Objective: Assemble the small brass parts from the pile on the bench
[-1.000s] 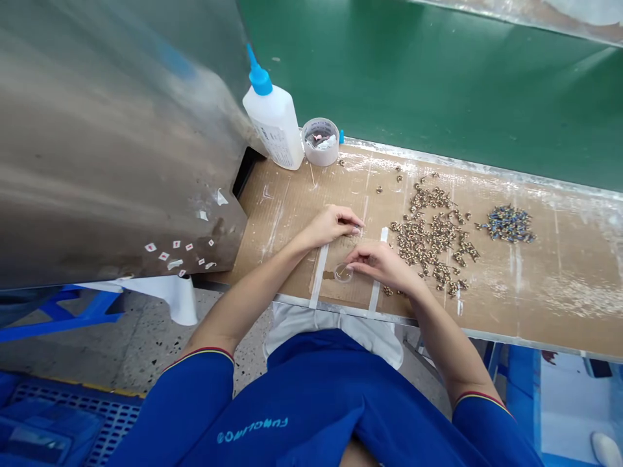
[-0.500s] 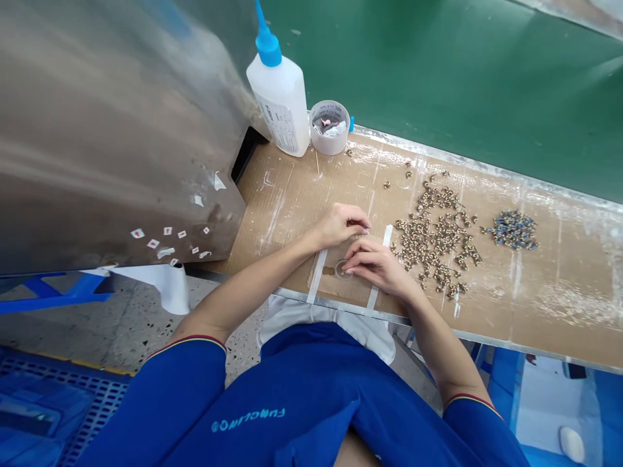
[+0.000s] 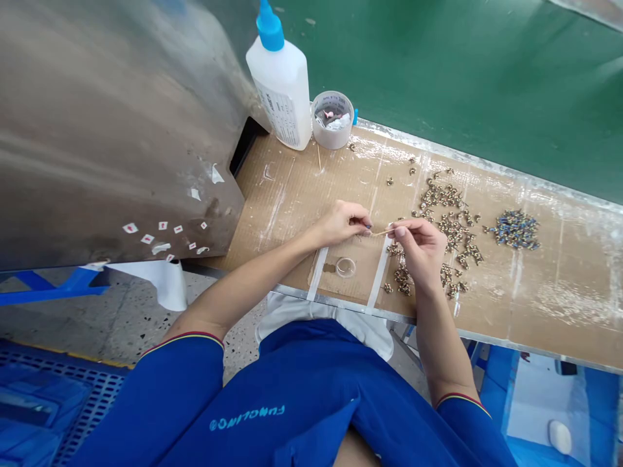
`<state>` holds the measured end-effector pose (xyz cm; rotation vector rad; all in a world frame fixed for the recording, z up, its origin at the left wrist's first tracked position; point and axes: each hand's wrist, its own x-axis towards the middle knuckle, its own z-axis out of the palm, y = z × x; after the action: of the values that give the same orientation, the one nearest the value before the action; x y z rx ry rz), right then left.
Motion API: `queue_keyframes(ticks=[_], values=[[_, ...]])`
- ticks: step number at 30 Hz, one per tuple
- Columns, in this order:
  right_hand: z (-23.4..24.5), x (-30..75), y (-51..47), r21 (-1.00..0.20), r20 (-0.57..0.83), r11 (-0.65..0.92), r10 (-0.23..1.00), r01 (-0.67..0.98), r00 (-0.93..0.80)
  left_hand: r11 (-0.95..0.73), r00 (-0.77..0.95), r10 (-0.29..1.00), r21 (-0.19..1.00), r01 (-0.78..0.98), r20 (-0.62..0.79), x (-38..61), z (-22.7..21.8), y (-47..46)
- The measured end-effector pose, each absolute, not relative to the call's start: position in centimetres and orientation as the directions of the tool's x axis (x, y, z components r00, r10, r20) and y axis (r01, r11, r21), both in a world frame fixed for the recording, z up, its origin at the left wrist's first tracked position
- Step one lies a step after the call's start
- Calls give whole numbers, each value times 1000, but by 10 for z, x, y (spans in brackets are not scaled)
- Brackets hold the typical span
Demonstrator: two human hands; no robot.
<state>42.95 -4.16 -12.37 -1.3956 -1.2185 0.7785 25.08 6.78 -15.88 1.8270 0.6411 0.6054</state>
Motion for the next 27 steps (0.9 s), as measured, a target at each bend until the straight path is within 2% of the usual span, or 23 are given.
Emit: queue_keyframes(ticks=[2, 4, 7, 21, 27], values=[[-128, 429, -39, -952, 208, 101, 907, 289, 366, -299, 732, 674, 943, 147, 99, 251, -159, 68], [-133, 429, -37, -934, 234, 95, 890, 343, 391, -293, 731, 677, 943, 155, 90, 252, -159, 67], [-138, 428, -36, -914, 248, 89, 895, 396, 371, -304, 732, 676, 936, 177, 81, 253, -159, 67], [-147, 431, -35, -906, 210, 51, 916, 419, 342, -347, 744, 664, 914, 211, 80, 253, -155, 66], [-147, 432, -36, -863, 237, 61, 925, 502, 296, -331, 745, 664, 918, 219, 61, 254, -155, 66]])
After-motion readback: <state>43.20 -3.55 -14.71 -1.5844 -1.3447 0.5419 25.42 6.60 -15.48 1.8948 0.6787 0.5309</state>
